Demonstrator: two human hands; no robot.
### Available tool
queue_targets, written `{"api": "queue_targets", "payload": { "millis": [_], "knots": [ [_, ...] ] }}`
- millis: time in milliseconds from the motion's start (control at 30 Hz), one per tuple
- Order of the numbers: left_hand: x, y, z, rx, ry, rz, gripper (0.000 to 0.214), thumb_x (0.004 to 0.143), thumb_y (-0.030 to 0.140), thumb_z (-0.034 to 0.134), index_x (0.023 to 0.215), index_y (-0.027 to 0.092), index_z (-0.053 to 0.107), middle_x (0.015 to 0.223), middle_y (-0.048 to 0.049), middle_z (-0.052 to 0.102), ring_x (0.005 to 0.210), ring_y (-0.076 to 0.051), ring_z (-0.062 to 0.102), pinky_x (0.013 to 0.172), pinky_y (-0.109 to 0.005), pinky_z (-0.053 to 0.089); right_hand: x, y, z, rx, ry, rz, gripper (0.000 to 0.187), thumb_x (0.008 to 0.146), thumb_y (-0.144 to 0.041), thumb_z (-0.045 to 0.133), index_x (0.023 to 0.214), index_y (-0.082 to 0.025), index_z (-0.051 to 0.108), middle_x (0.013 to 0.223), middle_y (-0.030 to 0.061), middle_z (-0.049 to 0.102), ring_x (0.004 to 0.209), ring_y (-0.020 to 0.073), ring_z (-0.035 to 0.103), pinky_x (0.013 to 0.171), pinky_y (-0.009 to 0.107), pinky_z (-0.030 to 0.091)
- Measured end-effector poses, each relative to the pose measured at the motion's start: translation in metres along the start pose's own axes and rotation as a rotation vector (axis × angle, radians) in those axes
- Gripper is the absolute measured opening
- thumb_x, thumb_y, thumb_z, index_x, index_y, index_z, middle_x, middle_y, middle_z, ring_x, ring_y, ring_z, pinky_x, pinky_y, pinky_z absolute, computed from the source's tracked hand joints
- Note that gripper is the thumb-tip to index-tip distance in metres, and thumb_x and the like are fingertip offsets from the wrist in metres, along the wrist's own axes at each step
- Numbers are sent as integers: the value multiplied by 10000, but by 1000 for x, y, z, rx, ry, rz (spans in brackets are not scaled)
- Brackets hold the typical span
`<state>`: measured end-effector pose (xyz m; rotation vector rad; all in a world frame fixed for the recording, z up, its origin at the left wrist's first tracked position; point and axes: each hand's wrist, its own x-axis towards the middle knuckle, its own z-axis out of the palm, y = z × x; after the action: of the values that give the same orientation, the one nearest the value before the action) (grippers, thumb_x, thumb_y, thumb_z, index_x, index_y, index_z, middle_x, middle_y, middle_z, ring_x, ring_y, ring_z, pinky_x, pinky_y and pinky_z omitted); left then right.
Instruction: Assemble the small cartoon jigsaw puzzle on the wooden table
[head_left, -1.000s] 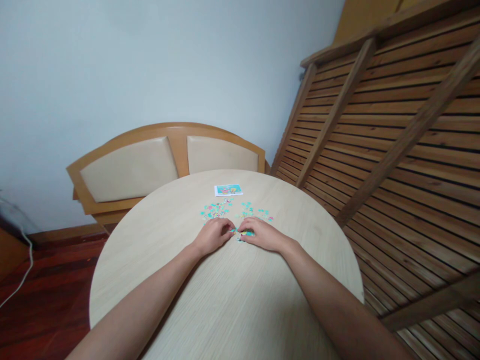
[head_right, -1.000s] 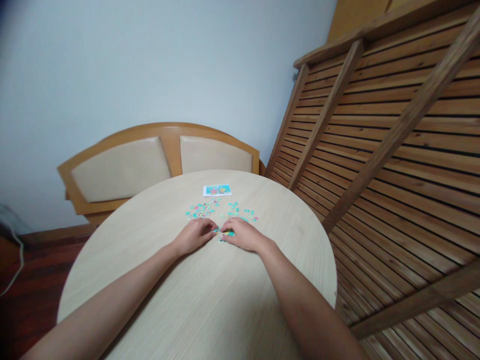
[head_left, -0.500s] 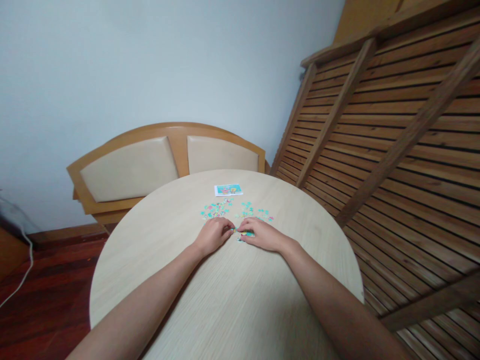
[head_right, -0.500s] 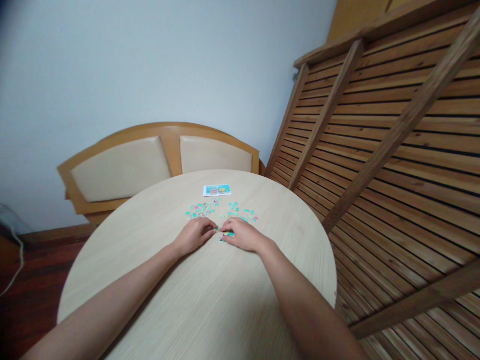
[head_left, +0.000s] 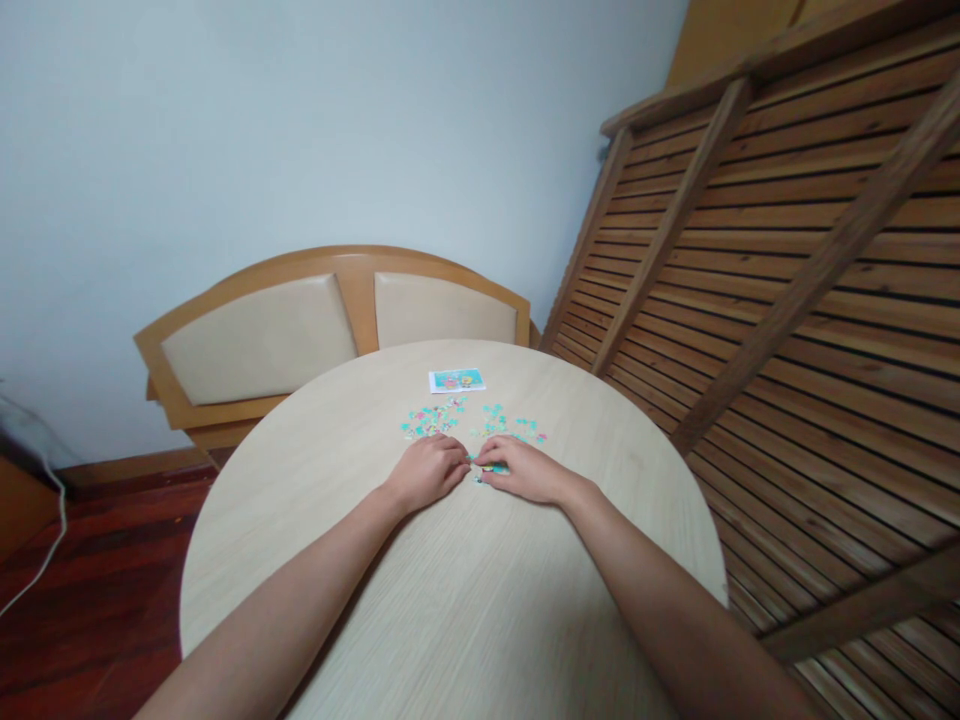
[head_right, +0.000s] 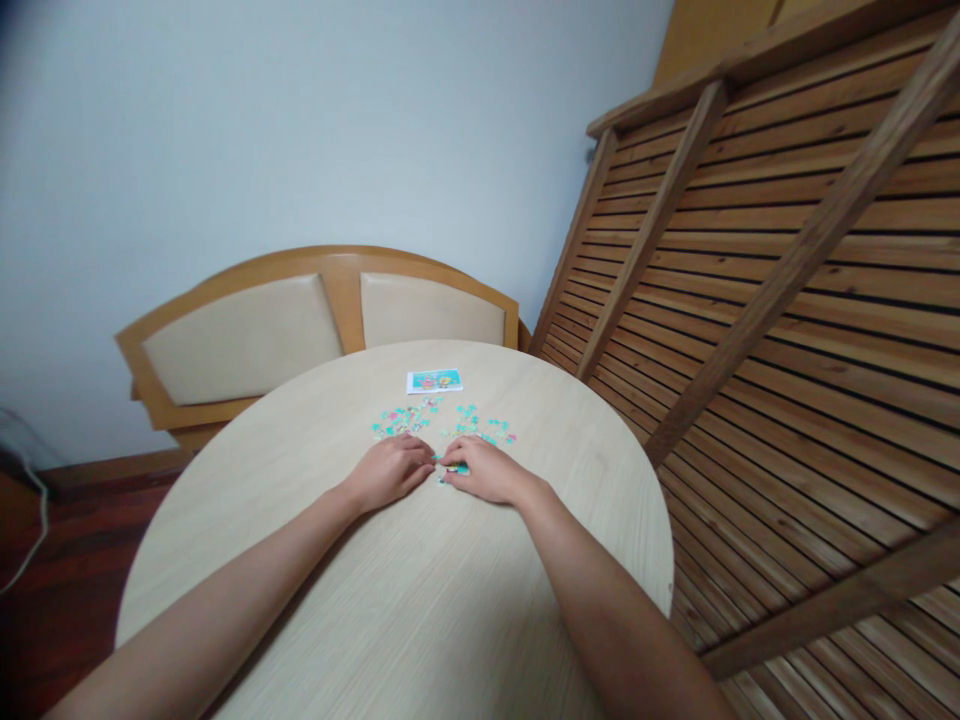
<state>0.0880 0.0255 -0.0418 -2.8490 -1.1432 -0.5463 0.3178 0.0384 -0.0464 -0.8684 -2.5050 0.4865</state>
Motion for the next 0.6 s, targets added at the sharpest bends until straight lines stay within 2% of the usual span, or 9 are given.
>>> {"api": "queue_targets", "payload": {
  "millis": [200,467,600],
  "knots": [
    [-4,0,-10,32,-57,101,260,986,306,469,1060,207,698,1096,-61,682,1016,-214,613,927,-354,469,0,-4,-2,-6,-10,0,237,908,-311,633,1084,-191,737,1072,90,648,1053,222,586,990,355,440],
    [-6,-6,-8,-60,-71,116,291,993,322,461,1144,200,678,1137,-73,668,1046,-206,614,966,-343,470,0,1,-2,-1,14,-27,224,924,-305,612,1082,-195,726,1053,77,685,1042,211,603,979,355,446],
    [-8,-14,-8,-84,-24,64,286,990,333,461,1113,207,686,1158,-66,663,1090,-204,598,999,-342,464,-4,14,-6,-36,111,83,232,922,-260,599,1112,-179,704,1117,93,702,1072,223,620,985,375,449]
  ]
}}
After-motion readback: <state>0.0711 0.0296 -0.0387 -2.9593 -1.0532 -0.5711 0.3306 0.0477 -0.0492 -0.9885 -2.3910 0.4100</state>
